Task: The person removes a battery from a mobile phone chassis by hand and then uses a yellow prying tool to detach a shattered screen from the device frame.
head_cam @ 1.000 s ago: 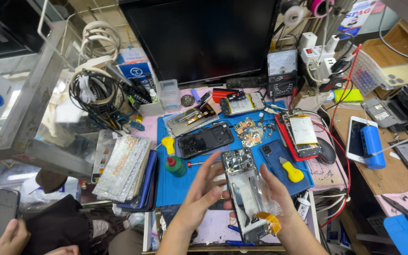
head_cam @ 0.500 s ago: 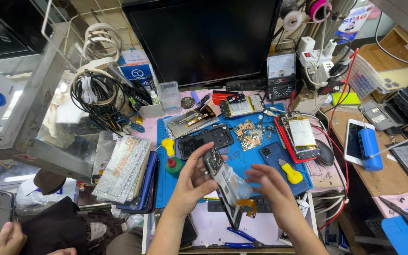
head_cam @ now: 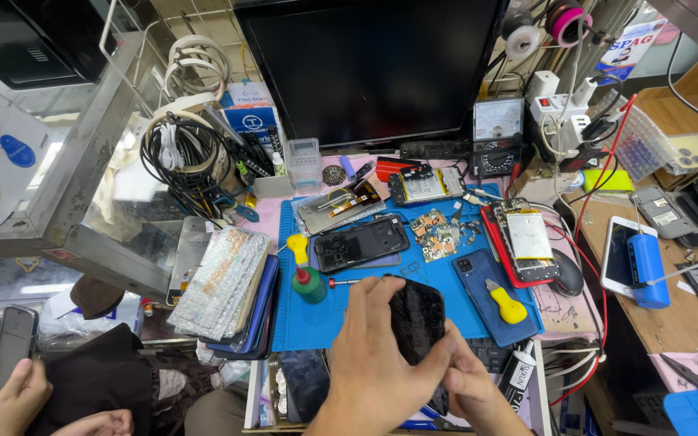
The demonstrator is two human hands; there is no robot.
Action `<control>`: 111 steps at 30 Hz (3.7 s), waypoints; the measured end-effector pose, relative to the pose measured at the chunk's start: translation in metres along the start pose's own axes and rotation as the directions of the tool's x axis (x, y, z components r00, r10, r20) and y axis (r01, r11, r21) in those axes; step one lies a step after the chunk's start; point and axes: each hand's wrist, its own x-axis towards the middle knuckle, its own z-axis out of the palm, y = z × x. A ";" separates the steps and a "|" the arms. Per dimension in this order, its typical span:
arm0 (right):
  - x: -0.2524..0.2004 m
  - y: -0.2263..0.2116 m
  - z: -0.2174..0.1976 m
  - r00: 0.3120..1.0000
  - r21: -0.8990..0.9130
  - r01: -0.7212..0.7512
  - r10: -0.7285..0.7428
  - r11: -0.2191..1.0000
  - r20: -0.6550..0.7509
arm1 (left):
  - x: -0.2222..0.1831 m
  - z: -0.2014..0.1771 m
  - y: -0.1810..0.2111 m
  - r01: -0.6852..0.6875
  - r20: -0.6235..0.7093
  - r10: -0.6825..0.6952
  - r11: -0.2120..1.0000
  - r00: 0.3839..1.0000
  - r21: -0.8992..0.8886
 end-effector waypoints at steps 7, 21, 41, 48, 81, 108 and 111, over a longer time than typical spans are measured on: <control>-0.003 0.012 -0.014 0.999 0.194 -0.005 -0.005 0.981 0.051 | -0.010 0.011 -0.003 -0.160 -0.092 0.165 0.985 0.982 0.061; 0.001 0.006 -0.015 0.993 0.166 0.007 -0.026 0.986 0.112 | -0.013 0.018 -0.012 -0.267 -0.130 0.267 0.964 0.955 0.020; 0.020 -0.018 0.037 0.934 0.527 -0.323 0.176 0.786 0.310 | 0.005 -0.005 -0.081 0.319 0.340 -0.076 0.585 0.937 -0.746; 0.031 -0.032 0.054 0.882 0.376 -0.328 0.423 0.867 -0.208 | 0.009 0.013 -0.125 0.352 0.274 -0.250 0.362 0.929 -0.863; -0.014 -0.024 0.066 0.931 -0.243 0.153 -0.222 0.958 -0.289 | -0.038 -0.023 -0.067 0.027 0.023 0.066 -0.051 0.998 -0.998; -0.010 -0.083 -0.038 0.760 -0.871 -0.368 -0.644 -0.326 -0.080 | -0.013 -0.059 -0.129 0.053 0.065 0.039 0.249 0.997 -0.967; 0.004 -0.086 -0.032 0.802 -0.851 -0.321 -0.597 -0.416 -0.012 | -0.009 -0.059 -0.128 0.083 0.088 0.022 0.186 0.996 -0.979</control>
